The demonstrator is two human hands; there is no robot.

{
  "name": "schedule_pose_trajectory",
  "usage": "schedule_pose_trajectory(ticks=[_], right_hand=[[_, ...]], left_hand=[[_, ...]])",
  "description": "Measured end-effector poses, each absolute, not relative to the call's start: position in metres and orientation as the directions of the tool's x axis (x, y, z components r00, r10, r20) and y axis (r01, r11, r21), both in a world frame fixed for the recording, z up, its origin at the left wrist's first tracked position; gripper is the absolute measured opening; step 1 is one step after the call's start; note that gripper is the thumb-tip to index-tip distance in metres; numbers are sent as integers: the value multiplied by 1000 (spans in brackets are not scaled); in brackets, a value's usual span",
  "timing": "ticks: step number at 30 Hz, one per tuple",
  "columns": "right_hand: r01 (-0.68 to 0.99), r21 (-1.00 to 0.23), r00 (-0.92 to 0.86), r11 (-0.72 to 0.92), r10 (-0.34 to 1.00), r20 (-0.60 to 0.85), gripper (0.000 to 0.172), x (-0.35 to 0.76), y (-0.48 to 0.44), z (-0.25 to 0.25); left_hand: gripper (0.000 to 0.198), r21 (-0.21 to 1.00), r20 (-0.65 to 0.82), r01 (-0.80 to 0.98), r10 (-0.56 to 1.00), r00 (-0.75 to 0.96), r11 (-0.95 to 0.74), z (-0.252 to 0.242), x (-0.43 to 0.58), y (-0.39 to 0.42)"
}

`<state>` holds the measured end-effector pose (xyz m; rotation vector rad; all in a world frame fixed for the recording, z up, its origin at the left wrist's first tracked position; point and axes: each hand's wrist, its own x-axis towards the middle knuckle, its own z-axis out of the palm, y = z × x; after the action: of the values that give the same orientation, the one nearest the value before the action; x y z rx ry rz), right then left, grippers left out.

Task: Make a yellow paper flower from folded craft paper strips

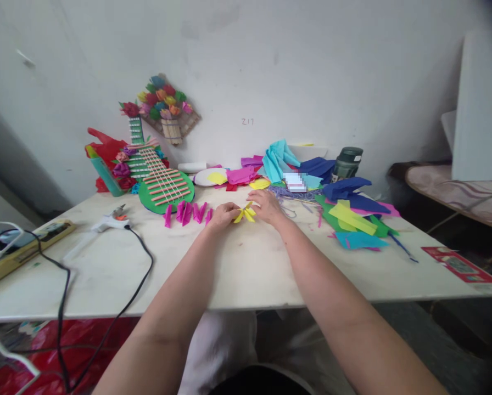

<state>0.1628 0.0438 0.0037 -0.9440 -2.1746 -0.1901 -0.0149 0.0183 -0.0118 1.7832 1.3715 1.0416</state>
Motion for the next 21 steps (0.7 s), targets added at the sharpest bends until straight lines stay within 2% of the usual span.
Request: schedule_pose_trajectory(ticks=[3, 5, 9, 13, 21], right_hand=[[731, -150, -366, 666, 568, 737, 19, 160, 35, 10], [751, -179, -354, 635, 617, 703, 24, 157, 28, 14], [832, -233, -322, 504, 780, 537, 36, 151, 20, 18], [861, -239, -339, 448, 857, 387, 41, 146, 18, 19], [917, -162, -300, 364, 898, 322, 27, 142, 17, 17]], left_hand=[[25, 832, 241, 498, 968, 73, -245, -14, -16, 19], [24, 802, 270, 544, 962, 41, -248, -13, -15, 19], [24, 725, 343, 638, 939, -11, -258, -10, -12, 16], [23, 657, 409, 702, 912, -27, -274, -10, -10, 16], [23, 584, 463, 732, 885, 55, -350, -15, -6, 18]])
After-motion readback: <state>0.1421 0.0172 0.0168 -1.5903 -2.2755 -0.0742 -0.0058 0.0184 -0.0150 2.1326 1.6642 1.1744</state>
